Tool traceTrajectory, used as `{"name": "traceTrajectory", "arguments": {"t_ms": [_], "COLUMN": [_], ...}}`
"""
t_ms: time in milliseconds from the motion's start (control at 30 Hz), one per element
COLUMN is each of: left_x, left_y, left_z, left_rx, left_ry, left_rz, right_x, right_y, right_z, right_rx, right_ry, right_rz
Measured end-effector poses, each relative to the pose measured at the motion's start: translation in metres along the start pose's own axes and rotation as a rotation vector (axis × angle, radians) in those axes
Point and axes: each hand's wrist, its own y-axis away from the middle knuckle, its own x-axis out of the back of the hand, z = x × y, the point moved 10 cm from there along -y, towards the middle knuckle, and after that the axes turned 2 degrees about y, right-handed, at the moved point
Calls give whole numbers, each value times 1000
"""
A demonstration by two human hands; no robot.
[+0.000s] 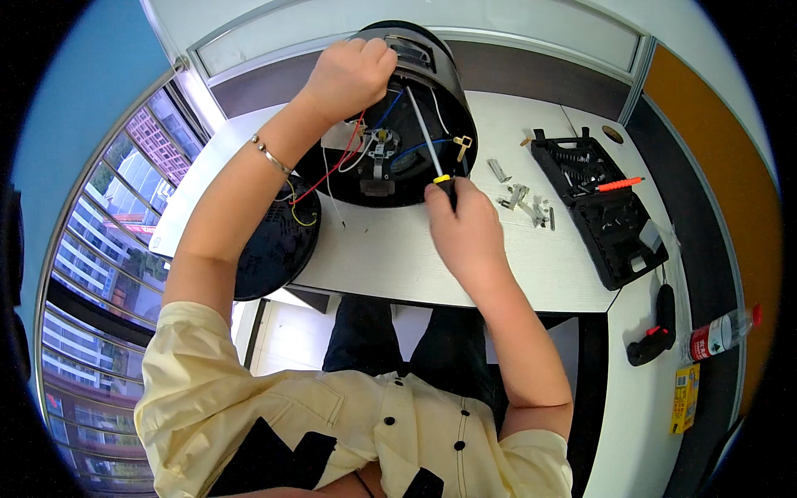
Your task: The person works on the internal wiring of a black circular device, using a screwdriver to tighten connections and adjusting wires by hand. The task involves manipulating red, yellow, and blue wires inside the device's housing.
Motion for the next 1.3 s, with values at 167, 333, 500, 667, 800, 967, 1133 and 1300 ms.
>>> {"name": "traceTrajectory", "arguments": {"t_ms": [167, 333, 500, 667, 800, 967, 1133, 1300], "left_x": [1, 2, 2, 5, 3, 0, 2, 2], "left_y": [1, 1, 1, 1, 1, 0, 0, -2], "left_z": [0, -2, -4, -2, -2, -1, -4, -2], "left_rx": [-4, 10, 27, 37, 32, 10, 46, 45], "left_ry": [-12, 14, 26, 45, 31, -11, 29, 34], "left_rz": [-1, 2, 3, 19, 13, -8, -6, 5], "right_x": [-24, -8, 10, 6, -16, -10, 8, 4], "right_y": [13, 4, 23, 10, 0, 2, 25, 21], "right_z": [-20, -25, -61, -35, -13, -18, -65, -58], "right_rx": [-225, 94, 452, 305, -20, 155, 471, 498], "right_ry": [-853, -332, 656, 238, -402, -230, 567, 706], "right_rz": [-253, -46, 450, 259, -64, 59, 437, 501]}}
